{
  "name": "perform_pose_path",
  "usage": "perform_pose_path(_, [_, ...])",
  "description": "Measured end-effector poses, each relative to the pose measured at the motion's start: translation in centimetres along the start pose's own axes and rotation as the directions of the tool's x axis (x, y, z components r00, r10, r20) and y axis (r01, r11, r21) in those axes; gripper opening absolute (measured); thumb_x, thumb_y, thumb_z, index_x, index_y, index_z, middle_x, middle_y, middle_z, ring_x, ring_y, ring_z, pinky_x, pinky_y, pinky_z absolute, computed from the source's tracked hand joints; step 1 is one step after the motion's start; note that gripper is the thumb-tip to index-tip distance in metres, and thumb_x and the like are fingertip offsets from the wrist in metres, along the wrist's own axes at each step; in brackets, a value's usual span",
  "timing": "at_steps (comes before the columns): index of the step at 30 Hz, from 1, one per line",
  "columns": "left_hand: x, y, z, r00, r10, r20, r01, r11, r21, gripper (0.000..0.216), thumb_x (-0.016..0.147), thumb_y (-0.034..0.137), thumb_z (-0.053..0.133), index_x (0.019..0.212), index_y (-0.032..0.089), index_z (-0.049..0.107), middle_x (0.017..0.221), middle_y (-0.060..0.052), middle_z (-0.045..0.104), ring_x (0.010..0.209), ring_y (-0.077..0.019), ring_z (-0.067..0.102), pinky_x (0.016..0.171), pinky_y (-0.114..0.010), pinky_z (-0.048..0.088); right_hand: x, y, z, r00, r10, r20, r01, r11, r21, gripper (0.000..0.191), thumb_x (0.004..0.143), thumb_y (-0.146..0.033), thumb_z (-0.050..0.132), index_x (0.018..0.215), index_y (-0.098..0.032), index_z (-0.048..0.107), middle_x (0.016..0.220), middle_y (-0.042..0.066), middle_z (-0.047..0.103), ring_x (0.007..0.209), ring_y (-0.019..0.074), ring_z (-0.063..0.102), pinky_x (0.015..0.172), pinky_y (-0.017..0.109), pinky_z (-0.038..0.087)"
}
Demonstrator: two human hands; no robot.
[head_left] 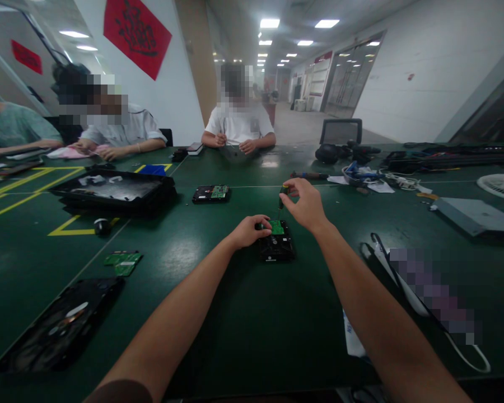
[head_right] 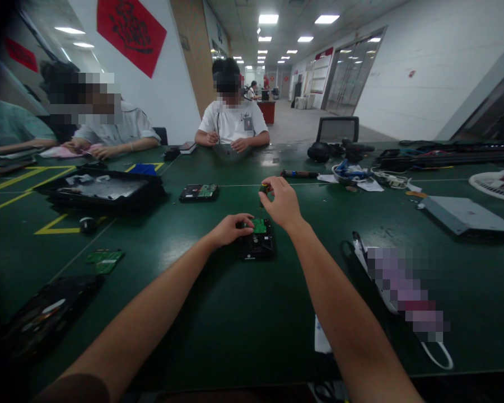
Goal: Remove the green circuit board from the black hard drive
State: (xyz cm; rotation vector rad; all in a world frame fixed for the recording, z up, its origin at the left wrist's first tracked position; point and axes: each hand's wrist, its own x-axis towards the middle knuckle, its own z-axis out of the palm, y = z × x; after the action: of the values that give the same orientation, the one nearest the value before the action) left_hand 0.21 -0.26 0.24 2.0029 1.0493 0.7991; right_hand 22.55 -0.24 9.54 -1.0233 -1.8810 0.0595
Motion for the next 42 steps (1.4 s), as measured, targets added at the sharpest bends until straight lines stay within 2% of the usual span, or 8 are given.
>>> perform_pose_path(9, [0.10, -0.02, 0.01, 1.000, 0.012, 0.003, -0.012, 1.000, -0.002, 0.015, 0.083, 0.027, 0.076, 0.097, 0.020, 0.077, 0.140, -0.010, 0.065, 0.127, -0.0285, 0.062, 0.115, -0.045, 0.040, -0.05, -0.11, 0.01, 0.999, -0.032, 0.002, 0.032, 0.999, -0.030, 0.024, 0.086, -0.021, 0.065, 0.111, -0.022, 0.064, 0.106, 0.009, 0.071, 0.090, 0.0248, 0.069, 0.086, 0.043, 0.057])
perform_pose_path(15, [0.06, -0.04, -0.02, 1.000, 0.016, 0.012, -0.016, 1.000, 0.003, 0.015, 0.084, 0.028, 0.076, 0.097, 0.020, 0.076, 0.141, -0.009, 0.065, 0.129, -0.0281, 0.061, 0.115, -0.045, 0.039, 0.04, 0.00, -0.02, 1.000, -0.010, 0.009, 0.011, 1.000, -0.027, 0.024, 0.085, -0.024, 0.068, 0.109, -0.023, 0.063, 0.106, 0.009, 0.068, 0.088, 0.0242, 0.067, 0.085, 0.043, 0.057])
perform_pose_path(22, [0.02, 0.01, -0.02, 1.000, 0.012, 0.005, -0.012, 1.000, 0.002, 0.014, 0.084, 0.027, 0.076, 0.096, 0.021, 0.076, 0.141, -0.009, 0.065, 0.130, -0.0282, 0.061, 0.117, -0.045, 0.038, 0.03, 0.05, 0.04, 1.000, 0.007, 0.006, -0.007, 1.000, -0.015, 0.021, 0.086, -0.026, 0.068, 0.107, -0.024, 0.063, 0.104, 0.008, 0.072, 0.090, 0.0260, 0.069, 0.086, 0.045, 0.057])
perform_pose_path(28, [0.05, 0.01, -0.01, 1.000, 0.013, 0.004, -0.013, 1.000, 0.001, 0.014, 0.084, 0.028, 0.076, 0.096, 0.021, 0.076, 0.141, -0.008, 0.065, 0.130, -0.0281, 0.061, 0.117, -0.045, 0.038, 0.00, 0.18, -0.02, 0.999, -0.041, 0.010, 0.042, 0.998, -0.036, 0.024, 0.089, -0.026, 0.066, 0.112, -0.023, 0.066, 0.109, 0.009, 0.071, 0.096, 0.0265, 0.069, 0.089, 0.045, 0.056])
perform_pose_path(34, [0.12, -0.17, 0.04, 1.000, 0.014, -0.001, -0.014, 1.000, 0.000, 0.014, 0.084, 0.027, 0.076, 0.095, 0.021, 0.076, 0.140, -0.009, 0.066, 0.128, -0.0278, 0.062, 0.116, -0.045, 0.039, -0.10, 0.18, 0.22, 1.000, -0.020, 0.016, 0.020, 1.000, -0.023, 0.028, 0.088, -0.025, 0.065, 0.116, -0.023, 0.067, 0.115, 0.011, 0.072, 0.100, 0.0278, 0.069, 0.091, 0.047, 0.056])
perform_pose_path(42, [0.16, -0.29, 0.05, 1.000, 0.008, 0.001, -0.008, 1.000, 0.005, 0.014, 0.083, 0.028, 0.077, 0.096, 0.021, 0.076, 0.140, -0.008, 0.065, 0.128, -0.0284, 0.062, 0.116, -0.045, 0.039, -0.08, 0.13, 0.12, 0.999, -0.031, 0.014, 0.031, 0.999, -0.018, 0.027, 0.089, -0.023, 0.064, 0.116, -0.024, 0.067, 0.114, 0.010, 0.072, 0.096, 0.0268, 0.069, 0.090, 0.047, 0.058])
